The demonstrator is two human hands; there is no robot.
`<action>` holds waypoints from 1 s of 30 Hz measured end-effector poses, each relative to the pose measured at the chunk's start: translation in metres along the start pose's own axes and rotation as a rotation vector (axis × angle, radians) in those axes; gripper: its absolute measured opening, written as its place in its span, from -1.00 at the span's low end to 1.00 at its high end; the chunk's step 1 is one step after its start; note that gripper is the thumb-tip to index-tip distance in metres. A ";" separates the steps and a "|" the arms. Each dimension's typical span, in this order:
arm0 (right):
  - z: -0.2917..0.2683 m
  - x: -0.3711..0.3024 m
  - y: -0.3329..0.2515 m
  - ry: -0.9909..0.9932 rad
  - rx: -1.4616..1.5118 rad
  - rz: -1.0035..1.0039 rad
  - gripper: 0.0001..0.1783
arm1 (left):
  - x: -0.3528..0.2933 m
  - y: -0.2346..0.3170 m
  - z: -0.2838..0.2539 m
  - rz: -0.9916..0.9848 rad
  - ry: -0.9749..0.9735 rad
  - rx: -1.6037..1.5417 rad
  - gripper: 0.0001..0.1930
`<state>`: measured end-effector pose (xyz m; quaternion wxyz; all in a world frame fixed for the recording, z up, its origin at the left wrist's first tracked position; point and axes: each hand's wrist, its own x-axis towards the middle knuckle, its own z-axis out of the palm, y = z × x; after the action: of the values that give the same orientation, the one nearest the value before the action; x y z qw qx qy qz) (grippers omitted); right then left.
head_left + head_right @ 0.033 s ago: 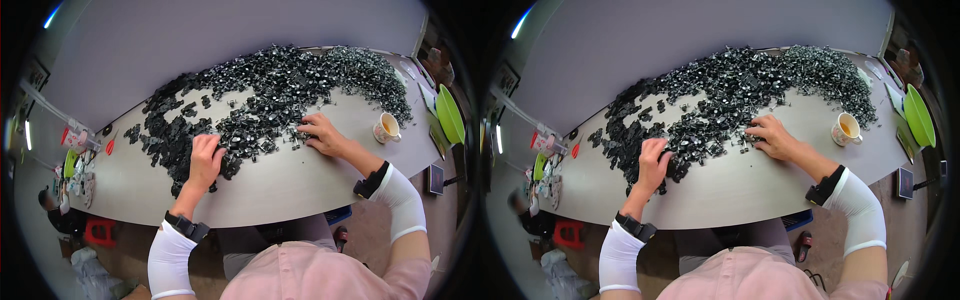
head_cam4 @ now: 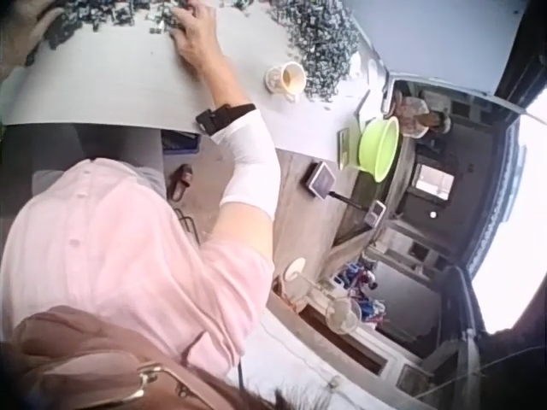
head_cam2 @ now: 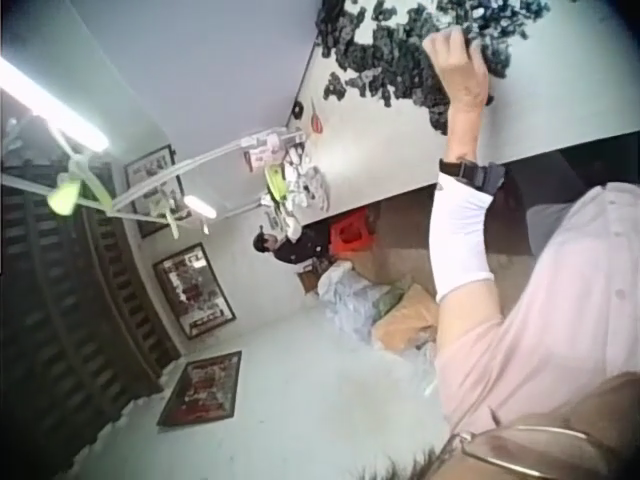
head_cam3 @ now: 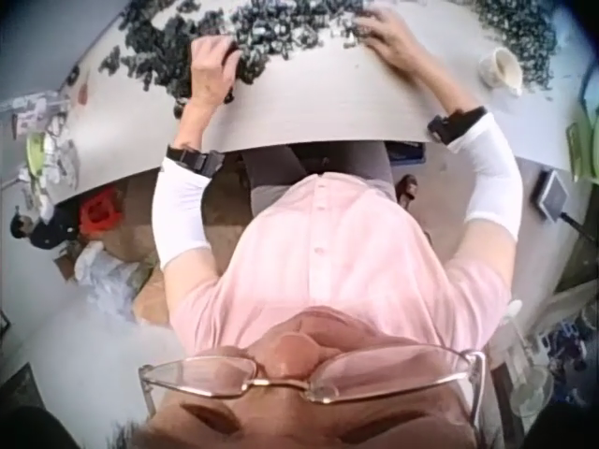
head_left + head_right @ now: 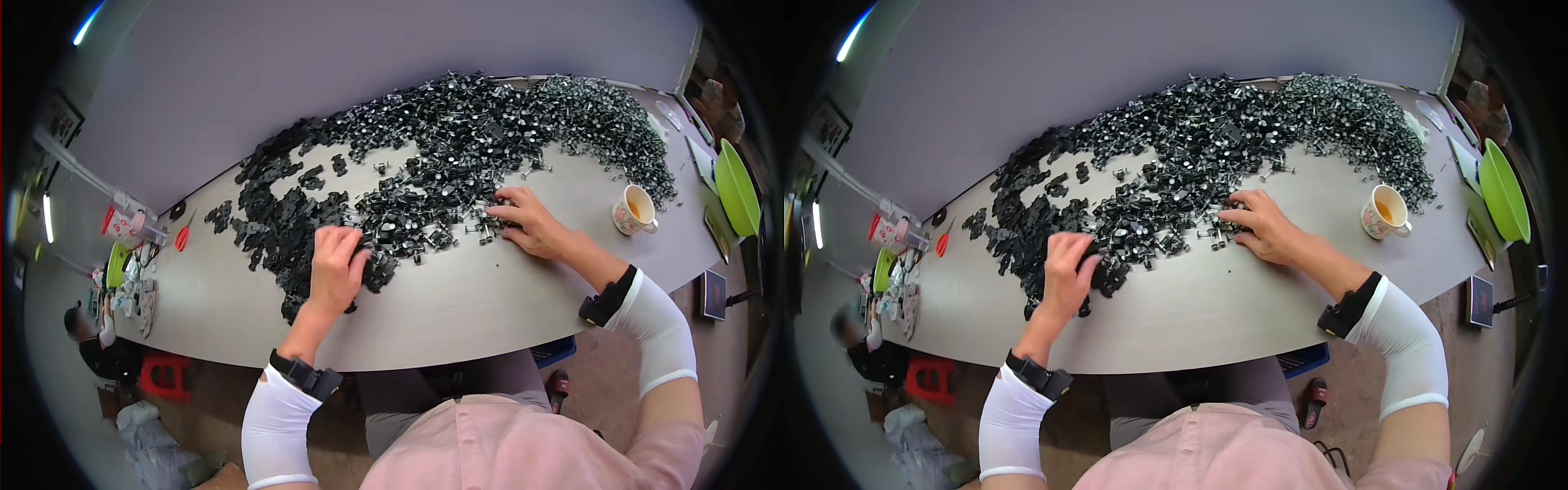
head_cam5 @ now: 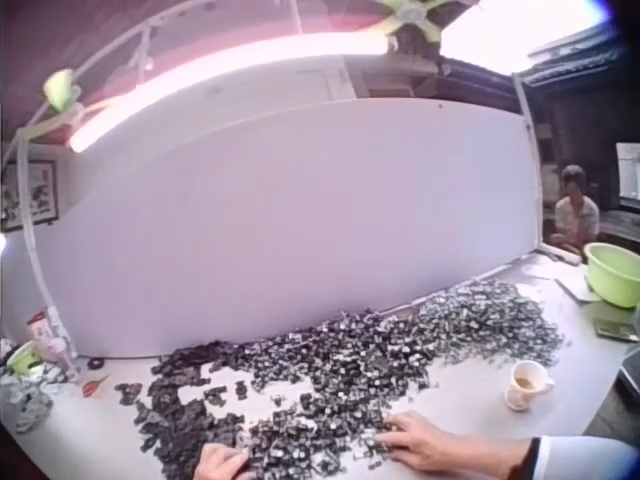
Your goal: Manually assemble small plastic toy car components by snapping parts together.
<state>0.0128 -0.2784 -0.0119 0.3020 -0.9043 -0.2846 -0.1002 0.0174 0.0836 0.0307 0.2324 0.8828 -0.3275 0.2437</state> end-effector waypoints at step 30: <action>0.033 0.035 -0.103 -0.139 0.686 0.376 -0.66 | -0.028 0.061 0.042 -0.260 0.039 -0.338 -0.58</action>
<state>-0.0176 -0.1756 0.0244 0.5798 -0.7918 -0.1506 0.1192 -0.0322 0.0315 -0.0025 0.4127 0.8613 -0.2424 0.1702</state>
